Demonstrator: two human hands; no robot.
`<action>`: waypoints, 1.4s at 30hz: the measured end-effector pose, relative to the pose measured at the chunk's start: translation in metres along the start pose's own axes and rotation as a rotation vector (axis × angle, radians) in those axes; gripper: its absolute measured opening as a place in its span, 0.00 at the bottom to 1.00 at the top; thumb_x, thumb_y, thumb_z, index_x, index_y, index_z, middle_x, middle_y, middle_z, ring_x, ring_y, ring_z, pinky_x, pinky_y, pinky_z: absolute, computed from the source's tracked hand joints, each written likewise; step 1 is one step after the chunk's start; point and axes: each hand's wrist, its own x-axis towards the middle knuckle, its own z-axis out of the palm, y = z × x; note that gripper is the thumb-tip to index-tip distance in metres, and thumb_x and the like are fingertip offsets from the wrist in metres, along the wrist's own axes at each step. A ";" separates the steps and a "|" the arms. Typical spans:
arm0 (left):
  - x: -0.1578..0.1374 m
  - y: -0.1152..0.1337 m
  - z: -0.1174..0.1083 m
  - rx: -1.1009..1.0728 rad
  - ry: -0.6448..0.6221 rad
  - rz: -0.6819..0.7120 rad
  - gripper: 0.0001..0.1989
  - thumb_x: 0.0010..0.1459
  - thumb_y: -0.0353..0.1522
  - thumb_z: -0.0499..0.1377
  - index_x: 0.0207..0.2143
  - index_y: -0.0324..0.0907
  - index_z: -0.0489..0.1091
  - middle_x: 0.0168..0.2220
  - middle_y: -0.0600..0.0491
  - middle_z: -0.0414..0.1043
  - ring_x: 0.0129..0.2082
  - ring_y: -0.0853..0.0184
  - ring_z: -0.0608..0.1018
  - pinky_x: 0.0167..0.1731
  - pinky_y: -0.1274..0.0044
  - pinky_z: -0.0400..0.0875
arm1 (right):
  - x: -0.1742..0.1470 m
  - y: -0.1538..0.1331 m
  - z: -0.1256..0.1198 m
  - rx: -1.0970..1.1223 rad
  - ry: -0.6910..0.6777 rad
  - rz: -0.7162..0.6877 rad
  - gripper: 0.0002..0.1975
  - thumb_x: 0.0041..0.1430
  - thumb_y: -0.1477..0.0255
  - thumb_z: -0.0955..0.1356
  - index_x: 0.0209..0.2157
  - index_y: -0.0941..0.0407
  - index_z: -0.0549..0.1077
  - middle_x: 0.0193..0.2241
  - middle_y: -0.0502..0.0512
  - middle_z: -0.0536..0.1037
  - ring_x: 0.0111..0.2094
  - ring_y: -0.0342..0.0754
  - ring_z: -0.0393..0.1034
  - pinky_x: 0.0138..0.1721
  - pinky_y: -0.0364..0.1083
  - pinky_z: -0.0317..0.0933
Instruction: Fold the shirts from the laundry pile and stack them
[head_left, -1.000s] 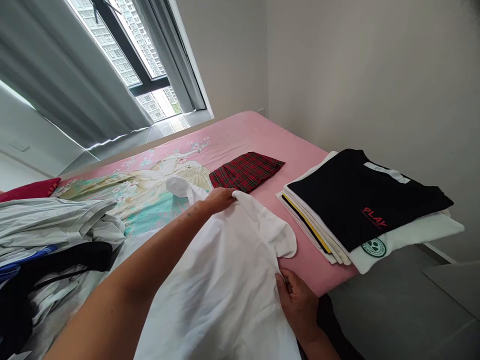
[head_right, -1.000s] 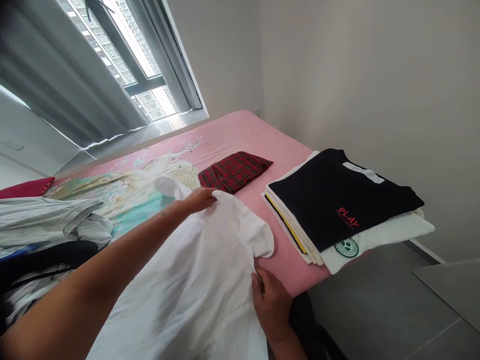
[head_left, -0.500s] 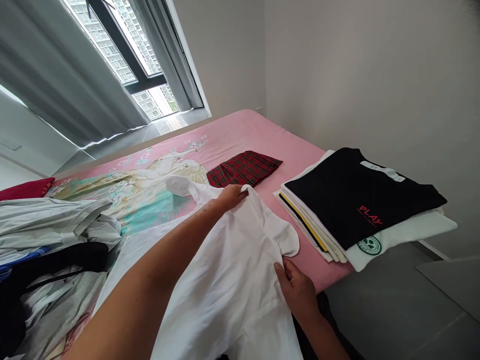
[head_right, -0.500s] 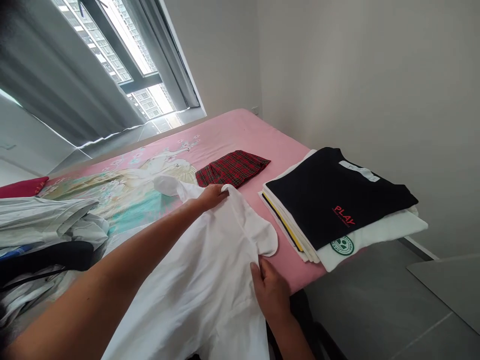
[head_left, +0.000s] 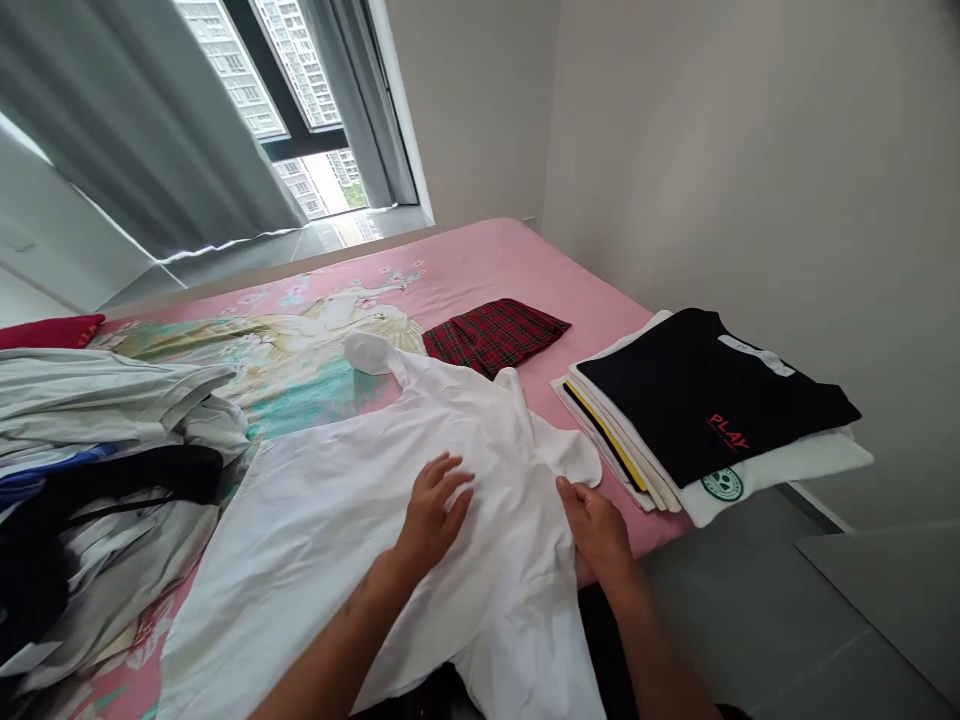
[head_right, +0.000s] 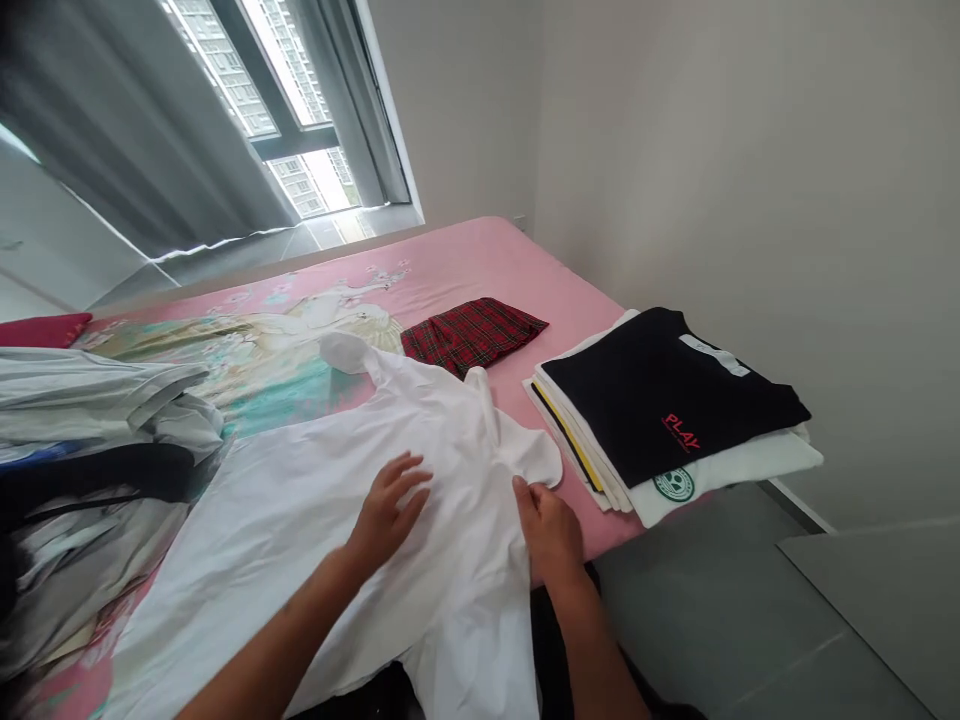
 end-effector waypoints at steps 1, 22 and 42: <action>-0.028 -0.003 -0.010 0.022 0.017 -0.054 0.11 0.60 0.32 0.53 0.43 0.47 0.71 0.52 0.49 0.68 0.58 0.60 0.65 0.57 0.62 0.60 | 0.001 -0.003 0.001 -0.024 0.036 -0.009 0.26 0.58 0.48 0.57 0.21 0.54 0.66 0.19 0.50 0.72 0.23 0.46 0.63 0.26 0.43 0.52; -0.298 -0.088 -0.178 0.143 0.078 -1.460 0.31 0.48 0.52 0.54 0.45 0.39 0.67 0.44 0.41 0.73 0.45 0.48 0.75 0.44 0.63 0.67 | 0.014 -0.064 0.066 -0.223 0.020 -0.693 0.23 0.61 0.62 0.53 0.49 0.59 0.67 0.49 0.62 0.70 0.52 0.52 0.62 0.54 0.51 0.55; -0.256 -0.137 -0.201 -1.058 0.314 -1.376 0.25 0.34 0.46 0.69 0.31 0.38 0.72 0.29 0.46 0.77 0.30 0.58 0.79 0.28 0.72 0.72 | 0.058 -0.008 0.110 -0.636 0.213 -0.611 0.30 0.60 0.56 0.52 0.56 0.61 0.62 0.57 0.65 0.62 0.60 0.57 0.52 0.58 0.58 0.45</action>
